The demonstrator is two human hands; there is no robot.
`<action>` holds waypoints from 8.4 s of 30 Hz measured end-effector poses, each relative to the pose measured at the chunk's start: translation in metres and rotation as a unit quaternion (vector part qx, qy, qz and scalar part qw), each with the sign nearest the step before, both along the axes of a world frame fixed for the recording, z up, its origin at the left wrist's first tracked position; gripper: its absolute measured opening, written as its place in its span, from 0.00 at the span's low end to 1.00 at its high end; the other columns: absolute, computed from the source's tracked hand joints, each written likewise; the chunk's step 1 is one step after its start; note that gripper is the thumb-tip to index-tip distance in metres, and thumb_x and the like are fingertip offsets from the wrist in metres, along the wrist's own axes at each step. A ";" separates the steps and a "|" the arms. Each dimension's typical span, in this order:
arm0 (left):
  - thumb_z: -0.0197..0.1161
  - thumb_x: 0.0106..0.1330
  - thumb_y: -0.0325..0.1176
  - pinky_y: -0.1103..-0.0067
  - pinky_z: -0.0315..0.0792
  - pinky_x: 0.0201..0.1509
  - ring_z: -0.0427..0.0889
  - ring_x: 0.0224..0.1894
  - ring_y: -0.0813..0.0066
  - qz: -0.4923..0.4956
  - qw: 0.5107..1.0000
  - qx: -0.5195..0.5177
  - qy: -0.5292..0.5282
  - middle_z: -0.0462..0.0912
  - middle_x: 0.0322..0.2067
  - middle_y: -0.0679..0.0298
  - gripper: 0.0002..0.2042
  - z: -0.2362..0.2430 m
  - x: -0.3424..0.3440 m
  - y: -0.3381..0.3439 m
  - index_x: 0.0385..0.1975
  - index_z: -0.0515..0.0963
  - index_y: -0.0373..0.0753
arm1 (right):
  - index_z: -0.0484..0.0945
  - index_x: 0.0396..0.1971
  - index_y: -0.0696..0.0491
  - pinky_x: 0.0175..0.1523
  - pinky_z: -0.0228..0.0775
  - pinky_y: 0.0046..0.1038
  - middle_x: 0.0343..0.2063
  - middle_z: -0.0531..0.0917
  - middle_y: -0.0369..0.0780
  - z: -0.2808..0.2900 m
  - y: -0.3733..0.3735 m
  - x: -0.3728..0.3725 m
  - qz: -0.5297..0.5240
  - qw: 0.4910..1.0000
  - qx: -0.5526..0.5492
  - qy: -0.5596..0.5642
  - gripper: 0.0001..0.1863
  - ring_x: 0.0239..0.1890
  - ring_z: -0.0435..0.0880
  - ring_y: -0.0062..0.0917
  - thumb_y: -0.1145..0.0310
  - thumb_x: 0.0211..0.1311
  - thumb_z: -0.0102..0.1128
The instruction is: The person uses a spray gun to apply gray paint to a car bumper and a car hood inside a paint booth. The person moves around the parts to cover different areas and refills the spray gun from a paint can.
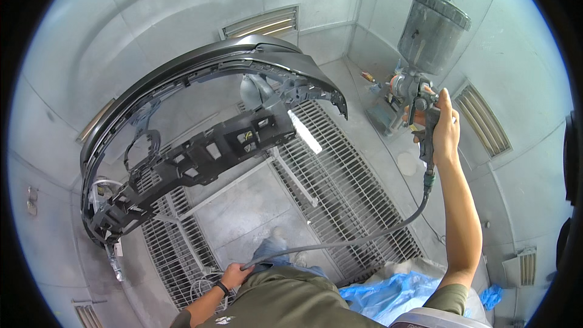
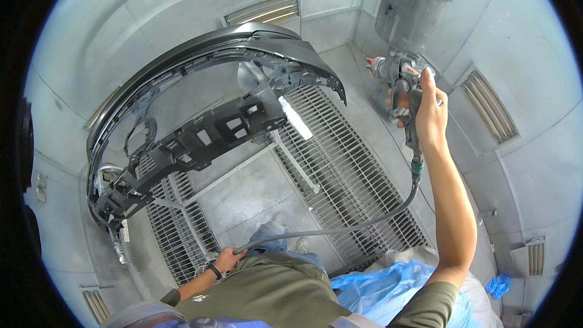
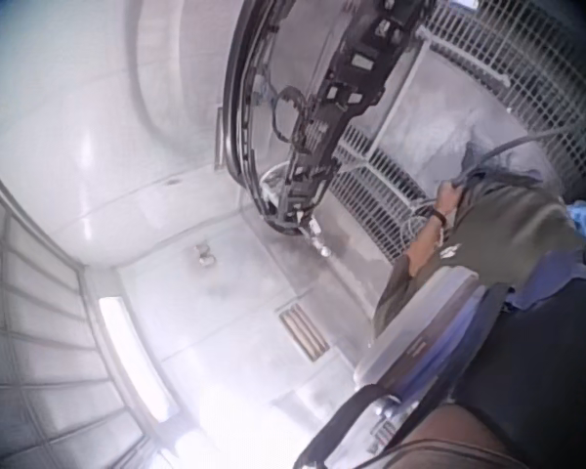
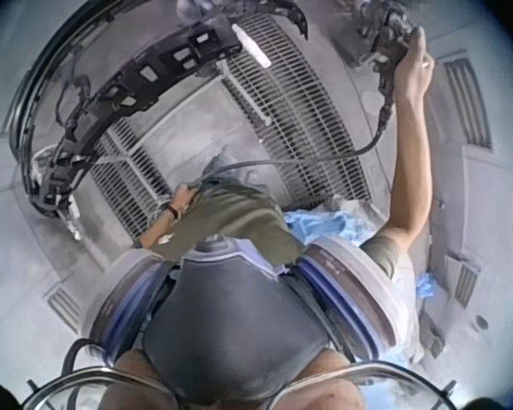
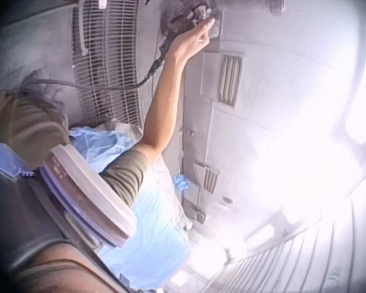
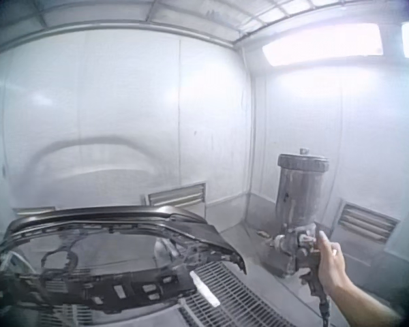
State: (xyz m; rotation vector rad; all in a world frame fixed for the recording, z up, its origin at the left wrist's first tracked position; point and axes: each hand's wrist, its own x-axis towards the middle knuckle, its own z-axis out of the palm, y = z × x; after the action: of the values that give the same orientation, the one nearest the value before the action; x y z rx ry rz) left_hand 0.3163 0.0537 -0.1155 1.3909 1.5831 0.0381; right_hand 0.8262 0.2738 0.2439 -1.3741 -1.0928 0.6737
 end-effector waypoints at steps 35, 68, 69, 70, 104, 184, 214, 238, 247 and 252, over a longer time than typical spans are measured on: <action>0.59 0.74 0.43 0.81 0.57 0.16 0.59 0.11 0.84 0.642 0.694 -0.022 -0.324 0.60 0.10 0.74 0.26 0.125 0.509 0.152 0.10 0.64 0.43 | 0.76 0.23 0.66 0.15 0.73 0.33 0.17 0.79 0.46 -0.054 0.607 -0.174 0.474 0.872 -0.084 -0.088 0.34 0.16 0.83 0.32 0.45 0.71 0.49; 0.56 0.75 0.46 0.82 0.63 0.19 0.65 0.12 0.83 0.635 0.693 -0.031 -0.339 0.70 0.10 0.70 0.26 0.059 0.510 0.179 0.22 0.83 0.28 | 0.79 0.32 0.65 0.17 0.73 0.29 0.20 0.82 0.43 -0.133 0.637 -0.044 0.423 0.889 -0.111 -0.136 0.32 0.19 0.85 0.27 0.44 0.70 0.52; 0.56 0.75 0.46 0.82 0.63 0.20 0.65 0.12 0.83 0.626 0.702 -0.024 -0.340 0.69 0.10 0.71 0.26 0.059 0.509 0.180 0.22 0.84 0.28 | 0.79 0.34 0.65 0.17 0.73 0.29 0.20 0.82 0.43 -0.120 0.627 -0.064 0.428 0.887 -0.097 -0.143 0.31 0.19 0.85 0.27 0.45 0.70 0.52; 0.56 0.75 0.46 0.82 0.63 0.20 0.65 0.12 0.83 0.632 0.696 -0.019 -0.340 0.68 0.10 0.71 0.26 0.059 0.510 0.182 0.22 0.84 0.29 | 0.79 0.35 0.66 0.18 0.74 0.28 0.20 0.82 0.43 -0.110 0.619 -0.081 0.446 0.880 -0.075 -0.143 0.31 0.19 0.86 0.27 0.45 0.70 0.52; 0.58 0.74 0.43 0.80 0.54 0.19 0.62 0.15 0.87 0.572 0.789 -0.032 -0.221 0.67 0.11 0.74 0.25 0.098 0.538 0.259 0.14 0.74 0.35 | 0.79 0.30 0.62 0.17 0.75 0.30 0.18 0.78 0.41 -0.194 0.712 0.095 0.416 0.883 -0.207 -0.072 0.33 0.22 0.84 0.28 0.40 0.68 0.53; 0.54 0.74 0.50 0.71 0.67 0.25 0.72 0.16 0.70 0.819 0.564 0.104 0.021 0.74 0.12 0.54 0.28 0.046 0.844 0.504 0.18 0.78 0.30 | 0.83 0.36 0.63 0.21 0.79 0.27 0.26 0.85 0.44 -0.025 0.631 -0.154 0.762 0.581 0.057 -0.279 0.34 0.22 0.86 0.28 0.41 0.70 0.48; 0.58 0.71 0.46 0.66 0.61 0.22 0.68 0.13 0.57 0.805 0.578 0.131 0.040 0.68 0.10 0.51 0.27 0.012 0.822 0.447 0.14 0.74 0.29 | 0.79 0.40 0.63 0.18 0.72 0.22 0.26 0.84 0.44 -0.037 0.598 -0.030 0.769 0.581 0.020 -0.266 0.35 0.23 0.86 0.25 0.39 0.71 0.48; 0.58 0.71 0.46 0.64 0.61 0.23 0.68 0.15 0.53 0.784 0.596 0.174 0.013 0.68 0.12 0.50 0.27 0.006 0.833 0.432 0.14 0.73 0.29 | 0.78 0.33 0.64 0.14 0.72 0.26 0.19 0.81 0.44 -0.087 0.662 -0.012 0.624 0.725 0.062 -0.284 0.33 0.18 0.84 0.26 0.42 0.71 0.51; 0.58 0.70 0.45 0.66 0.64 0.23 0.70 0.14 0.56 0.747 0.658 0.099 0.017 0.68 0.10 0.52 0.26 -0.007 0.803 0.363 0.14 0.75 0.29 | 0.75 0.50 0.66 0.18 0.71 0.20 0.27 0.85 0.43 -0.090 0.540 0.089 0.803 0.558 -0.086 -0.190 0.35 0.25 0.86 0.23 0.42 0.71 0.53; 0.57 0.71 0.46 0.66 0.65 0.24 0.71 0.14 0.55 0.720 0.688 0.092 0.018 0.69 0.10 0.52 0.27 -0.004 0.789 0.353 0.14 0.75 0.30 | 0.77 0.50 0.64 0.18 0.72 0.23 0.30 0.86 0.47 -0.107 0.540 0.099 0.796 0.560 -0.127 -0.190 0.36 0.26 0.87 0.28 0.40 0.72 0.47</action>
State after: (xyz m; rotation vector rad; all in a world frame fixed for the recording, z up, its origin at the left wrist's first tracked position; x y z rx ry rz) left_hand 1.1058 0.4069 -0.1192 -0.0811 2.3510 1.1242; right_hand 0.9255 0.8135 0.1367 -0.2845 -2.6494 1.8972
